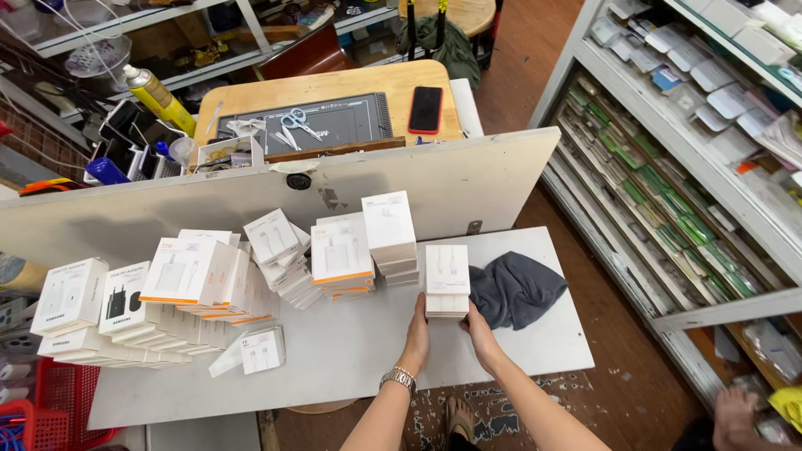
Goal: The person moves stacks of small white boxes from a glass shelf to a counter, then wipes the shelf with a dark cloth. The person then wipes the boxes on the counter with the cloth.
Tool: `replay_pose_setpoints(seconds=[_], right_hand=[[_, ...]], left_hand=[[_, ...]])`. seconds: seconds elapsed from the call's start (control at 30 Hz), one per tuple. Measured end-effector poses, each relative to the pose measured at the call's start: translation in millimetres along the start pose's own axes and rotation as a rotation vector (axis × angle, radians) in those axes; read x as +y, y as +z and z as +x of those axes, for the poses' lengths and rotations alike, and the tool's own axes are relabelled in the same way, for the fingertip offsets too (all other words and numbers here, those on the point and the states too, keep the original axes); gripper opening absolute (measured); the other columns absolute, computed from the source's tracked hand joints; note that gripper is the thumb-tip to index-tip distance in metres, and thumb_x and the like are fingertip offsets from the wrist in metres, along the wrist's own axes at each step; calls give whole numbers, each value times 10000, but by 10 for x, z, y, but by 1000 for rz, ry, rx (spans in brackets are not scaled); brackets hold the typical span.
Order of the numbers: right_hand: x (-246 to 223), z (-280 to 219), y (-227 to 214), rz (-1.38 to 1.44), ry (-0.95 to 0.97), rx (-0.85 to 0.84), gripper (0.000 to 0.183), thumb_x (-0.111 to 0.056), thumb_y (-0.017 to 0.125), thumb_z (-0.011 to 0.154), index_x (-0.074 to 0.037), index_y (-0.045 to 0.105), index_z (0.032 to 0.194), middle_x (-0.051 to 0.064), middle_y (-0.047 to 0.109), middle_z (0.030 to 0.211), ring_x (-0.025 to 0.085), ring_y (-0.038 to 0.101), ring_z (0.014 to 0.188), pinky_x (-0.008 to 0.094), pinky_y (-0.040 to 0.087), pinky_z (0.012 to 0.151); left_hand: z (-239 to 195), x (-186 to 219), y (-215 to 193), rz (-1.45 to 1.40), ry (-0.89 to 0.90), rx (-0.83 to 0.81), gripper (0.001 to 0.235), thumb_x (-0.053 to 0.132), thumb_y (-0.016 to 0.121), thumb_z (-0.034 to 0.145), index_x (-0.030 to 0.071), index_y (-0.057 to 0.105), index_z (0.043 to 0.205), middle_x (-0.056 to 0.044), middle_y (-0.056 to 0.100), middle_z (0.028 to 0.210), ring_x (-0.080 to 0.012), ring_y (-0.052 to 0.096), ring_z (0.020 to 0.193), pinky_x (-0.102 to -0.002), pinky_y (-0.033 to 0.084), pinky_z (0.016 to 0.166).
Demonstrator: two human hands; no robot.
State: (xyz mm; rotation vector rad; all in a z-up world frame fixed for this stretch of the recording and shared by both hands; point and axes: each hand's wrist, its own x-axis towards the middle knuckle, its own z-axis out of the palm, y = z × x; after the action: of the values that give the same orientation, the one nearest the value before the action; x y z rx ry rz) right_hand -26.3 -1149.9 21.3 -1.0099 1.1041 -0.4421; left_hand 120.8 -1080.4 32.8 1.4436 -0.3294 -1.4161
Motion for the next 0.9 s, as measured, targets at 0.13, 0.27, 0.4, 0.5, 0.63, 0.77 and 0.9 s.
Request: replay_pose_setpoints(seconds=[0.13,0.27,0.4,0.5,0.63,0.77,0.9], right_hand=[[-226,331,-12,25,18,16,667,-542,285,1029,-146,455,1538,59,495,1555,201,414,1438,394,315,1182],[-339,526,-17,4,23,14,658,-539,293,1013,-180,458,1539,32,521,1533,180,431,1397,381,316,1163],[-430,613,6,57,60,8,643,-540,319,1013,-173,496,1510,8,564,1484,140,448,1355,341,307,1135],[-467,673,27,95,49,5,622,-520,390,1020,-112,590,1446,55,643,1404,176,516,1287,321,333,1125],[-532,838,44,137,7,-21,622,-522,414,1006,-83,611,1400,42,639,1385,155,502,1280,301,305,1132],[-627,1008,50,106,63,-51,665,-547,387,1025,-44,609,1398,67,638,1401,169,505,1291,315,277,1158],[-692,1036,25,125,114,-79,655,-541,358,1032,-76,526,1462,79,589,1451,166,476,1318,343,237,1190]], left_hand=[[236,145,89,-81,47,7,806,636,231,970,145,302,1605,-31,332,1657,-159,280,1516,-348,195,1209],[356,-50,243,-211,76,330,693,513,294,992,113,398,1548,-48,460,1572,-217,455,1387,-378,346,1136],[478,-208,504,-600,-138,535,538,332,429,1064,-84,503,1397,-257,473,1432,-365,550,1228,-455,539,992],[633,-139,630,-936,-19,363,448,297,406,1040,-37,493,1326,-248,558,1347,-379,622,1179,-427,571,971],[792,15,672,-897,24,316,466,124,417,1030,-26,397,1471,-194,492,1446,-335,614,1213,-413,536,1042],[834,87,647,-844,49,246,628,-36,346,959,44,239,1572,-173,427,1532,-319,610,1239,-398,504,1054],[790,100,609,-787,78,190,728,-119,338,875,27,240,1582,-182,437,1536,-322,608,1232,-405,504,1025]])
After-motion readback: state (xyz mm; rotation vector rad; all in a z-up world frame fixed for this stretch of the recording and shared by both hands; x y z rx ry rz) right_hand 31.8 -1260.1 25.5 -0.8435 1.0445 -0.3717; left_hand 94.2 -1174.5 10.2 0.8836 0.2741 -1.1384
